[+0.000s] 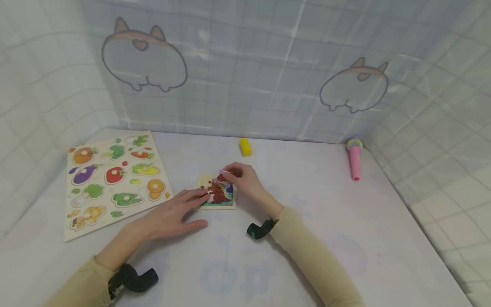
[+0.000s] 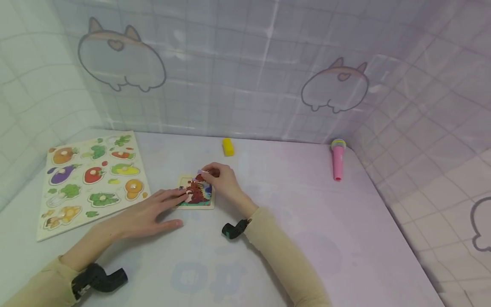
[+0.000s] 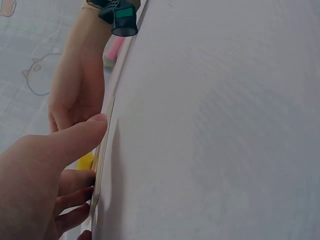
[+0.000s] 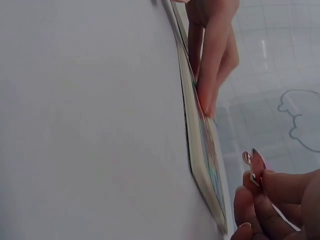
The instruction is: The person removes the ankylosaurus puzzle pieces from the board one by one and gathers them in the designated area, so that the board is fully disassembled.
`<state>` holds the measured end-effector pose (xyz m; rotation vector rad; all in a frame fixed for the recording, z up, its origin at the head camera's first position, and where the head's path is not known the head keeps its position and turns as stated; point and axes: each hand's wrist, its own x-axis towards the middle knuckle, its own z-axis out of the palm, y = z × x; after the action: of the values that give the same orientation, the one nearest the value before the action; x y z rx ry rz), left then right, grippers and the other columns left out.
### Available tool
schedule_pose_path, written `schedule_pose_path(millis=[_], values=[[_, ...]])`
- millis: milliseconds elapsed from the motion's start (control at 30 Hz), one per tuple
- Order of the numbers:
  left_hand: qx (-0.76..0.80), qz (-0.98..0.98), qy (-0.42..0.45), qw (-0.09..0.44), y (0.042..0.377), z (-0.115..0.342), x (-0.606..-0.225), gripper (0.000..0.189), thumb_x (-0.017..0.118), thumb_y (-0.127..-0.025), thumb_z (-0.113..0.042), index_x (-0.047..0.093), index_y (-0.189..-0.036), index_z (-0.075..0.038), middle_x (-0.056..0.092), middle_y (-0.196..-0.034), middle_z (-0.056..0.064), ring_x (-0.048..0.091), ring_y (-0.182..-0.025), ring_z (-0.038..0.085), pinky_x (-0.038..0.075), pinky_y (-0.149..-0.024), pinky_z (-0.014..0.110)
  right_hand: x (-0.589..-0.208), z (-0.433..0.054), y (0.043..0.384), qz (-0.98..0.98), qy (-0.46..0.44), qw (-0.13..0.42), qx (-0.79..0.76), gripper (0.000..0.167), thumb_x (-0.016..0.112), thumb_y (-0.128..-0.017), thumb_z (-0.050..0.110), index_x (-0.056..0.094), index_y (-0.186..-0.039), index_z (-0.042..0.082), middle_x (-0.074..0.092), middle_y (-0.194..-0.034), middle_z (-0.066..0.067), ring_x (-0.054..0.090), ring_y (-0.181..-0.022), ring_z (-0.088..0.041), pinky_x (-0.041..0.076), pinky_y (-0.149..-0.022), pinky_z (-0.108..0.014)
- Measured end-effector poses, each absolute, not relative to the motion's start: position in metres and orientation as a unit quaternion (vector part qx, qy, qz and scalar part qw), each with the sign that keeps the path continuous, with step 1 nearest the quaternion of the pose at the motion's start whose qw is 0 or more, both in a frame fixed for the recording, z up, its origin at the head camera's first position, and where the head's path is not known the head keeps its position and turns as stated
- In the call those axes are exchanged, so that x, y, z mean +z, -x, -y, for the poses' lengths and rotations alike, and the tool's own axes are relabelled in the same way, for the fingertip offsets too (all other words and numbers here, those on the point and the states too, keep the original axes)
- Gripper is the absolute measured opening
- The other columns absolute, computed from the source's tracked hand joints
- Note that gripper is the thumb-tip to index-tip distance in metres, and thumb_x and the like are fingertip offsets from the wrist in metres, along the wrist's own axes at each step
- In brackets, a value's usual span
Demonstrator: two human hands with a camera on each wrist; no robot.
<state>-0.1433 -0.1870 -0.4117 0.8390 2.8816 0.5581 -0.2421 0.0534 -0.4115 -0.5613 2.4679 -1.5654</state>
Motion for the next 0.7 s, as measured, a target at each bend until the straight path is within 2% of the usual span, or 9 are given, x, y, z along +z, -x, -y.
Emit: schedule_pose_path(millis=[300,500,700], values=[[0.175,-0.945,-0.274,0.047,0.142,0.184,-0.408,0.076,0.057,-0.092,-0.064,0.042,-0.154,-0.022,0.035,-0.161,0.000,0.037,-0.145,0.028,0.042,-0.111,0.053,-0.403,-0.096,0.244,-0.841,0.177,0.082,-0.505,0.020,0.064,-0.099,0.022,0.070,-0.117,0.015,0.074,-0.104,0.001,0.065,-0.090,-0.017,0.052,-0.079,-0.025],[0.179,-0.944,-0.272,0.057,0.140,0.184,-0.409,0.078,0.056,-0.092,-0.065,0.040,-0.154,-0.021,0.035,-0.161,0.003,0.029,-0.150,0.029,0.037,-0.114,0.054,-0.401,-0.119,0.242,-0.846,0.158,0.081,-0.502,0.019,0.067,-0.098,0.022,0.072,-0.114,0.014,0.074,-0.100,-0.002,0.064,-0.087,-0.020,0.052,-0.074,-0.025],[0.191,-0.942,-0.268,0.063,0.140,0.185,-0.410,0.080,0.055,-0.091,-0.067,0.040,-0.154,-0.021,0.032,-0.163,0.003,0.030,-0.150,0.028,0.037,-0.114,0.054,-0.406,-0.137,0.244,-0.868,0.145,0.073,-0.470,0.021,0.066,-0.098,0.020,0.072,-0.117,0.015,0.072,-0.099,-0.001,0.062,-0.084,-0.019,0.050,-0.070,-0.026]])
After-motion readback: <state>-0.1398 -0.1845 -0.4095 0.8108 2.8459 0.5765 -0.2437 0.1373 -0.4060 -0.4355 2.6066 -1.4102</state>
